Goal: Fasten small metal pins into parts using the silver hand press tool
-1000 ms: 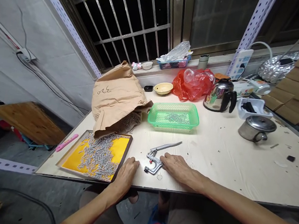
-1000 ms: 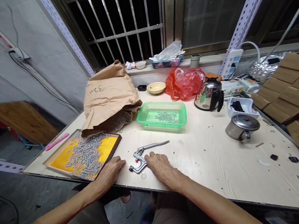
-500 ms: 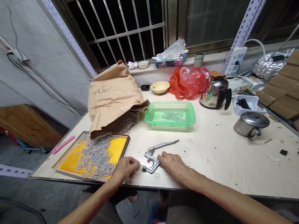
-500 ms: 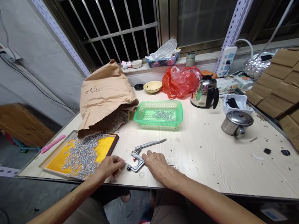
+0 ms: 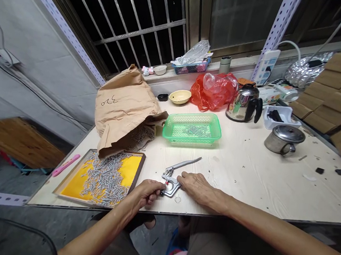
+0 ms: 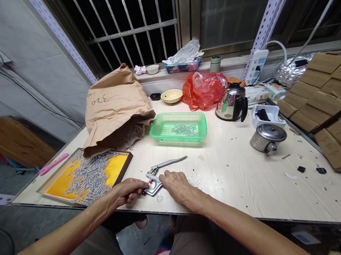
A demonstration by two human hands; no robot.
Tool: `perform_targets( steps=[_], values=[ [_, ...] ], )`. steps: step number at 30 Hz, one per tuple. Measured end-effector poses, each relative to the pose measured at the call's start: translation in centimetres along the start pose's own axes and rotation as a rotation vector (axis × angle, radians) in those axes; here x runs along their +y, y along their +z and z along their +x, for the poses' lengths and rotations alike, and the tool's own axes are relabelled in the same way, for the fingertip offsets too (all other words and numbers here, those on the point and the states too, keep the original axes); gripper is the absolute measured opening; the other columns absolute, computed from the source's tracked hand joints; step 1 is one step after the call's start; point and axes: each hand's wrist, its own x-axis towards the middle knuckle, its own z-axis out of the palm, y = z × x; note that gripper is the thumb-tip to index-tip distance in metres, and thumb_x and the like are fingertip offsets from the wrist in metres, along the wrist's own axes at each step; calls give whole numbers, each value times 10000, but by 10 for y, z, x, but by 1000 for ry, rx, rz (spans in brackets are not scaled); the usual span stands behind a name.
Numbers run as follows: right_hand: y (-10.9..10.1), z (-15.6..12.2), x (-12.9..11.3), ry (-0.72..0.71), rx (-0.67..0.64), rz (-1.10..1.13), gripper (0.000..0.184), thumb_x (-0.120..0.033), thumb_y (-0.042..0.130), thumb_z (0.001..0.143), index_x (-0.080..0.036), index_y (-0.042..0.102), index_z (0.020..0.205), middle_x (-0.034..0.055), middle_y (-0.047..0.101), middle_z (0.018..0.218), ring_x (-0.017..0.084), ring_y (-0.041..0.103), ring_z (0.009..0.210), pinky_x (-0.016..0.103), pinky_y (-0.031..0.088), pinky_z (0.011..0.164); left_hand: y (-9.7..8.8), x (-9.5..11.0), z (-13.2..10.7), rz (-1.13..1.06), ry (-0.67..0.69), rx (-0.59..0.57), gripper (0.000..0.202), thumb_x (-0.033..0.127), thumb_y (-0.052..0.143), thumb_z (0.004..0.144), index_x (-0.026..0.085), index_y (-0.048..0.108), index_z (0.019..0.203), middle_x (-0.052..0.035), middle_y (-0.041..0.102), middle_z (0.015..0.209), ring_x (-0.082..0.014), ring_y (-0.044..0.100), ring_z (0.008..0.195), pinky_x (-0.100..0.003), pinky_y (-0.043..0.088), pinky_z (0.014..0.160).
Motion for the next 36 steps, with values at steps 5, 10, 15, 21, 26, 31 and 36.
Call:
perform_targets(
  steps=[5,10,15,21,26,31,36],
  values=[
    [2,3,4,-22,-1,15,179,-175,388,923,-217,521,1034,59,560,966,202,550,810,289,341,624,-2,4,4,78,-37,15,332,362,665,606,181,414,486,100,328,325,-24,226,273,-186,143,348],
    [-3,2,4,-50,13,3,143,-199,410,923,-216,525,1006,52,552,949,198,547,794,286,332,608,-5,9,2,143,-59,-22,279,327,704,570,146,502,501,71,442,366,-28,306,267,-179,168,327],
    [-4,3,4,-53,9,-22,122,-192,416,920,-212,526,967,45,551,932,181,535,741,277,306,565,-6,7,-4,187,-22,-87,307,382,722,570,136,546,519,35,525,400,-59,433,305,-175,291,335],
    [2,3,5,-47,-2,-8,140,-161,386,925,-213,502,985,45,537,961,183,521,768,285,317,597,-2,-2,-7,34,-45,-64,260,335,728,608,131,568,589,39,539,426,-57,459,322,-168,372,358],
    [2,-1,2,-51,42,6,164,-124,353,927,-205,489,969,46,529,958,179,504,786,292,326,628,9,-2,-15,-1,-94,21,203,273,666,690,146,532,605,33,546,441,-78,518,352,-160,396,363],
    [14,1,4,-40,43,25,153,-146,364,929,-214,493,975,46,519,959,194,499,827,296,344,649,15,4,-20,112,-85,40,170,238,585,757,154,509,631,44,519,420,-106,563,374,-153,394,352],
    [1,-3,1,-34,28,71,130,-195,411,917,-205,518,992,58,528,996,195,516,852,314,389,692,12,5,-16,132,-96,-10,156,231,621,735,144,525,647,41,529,442,-130,604,427,-169,435,380]
  ],
)
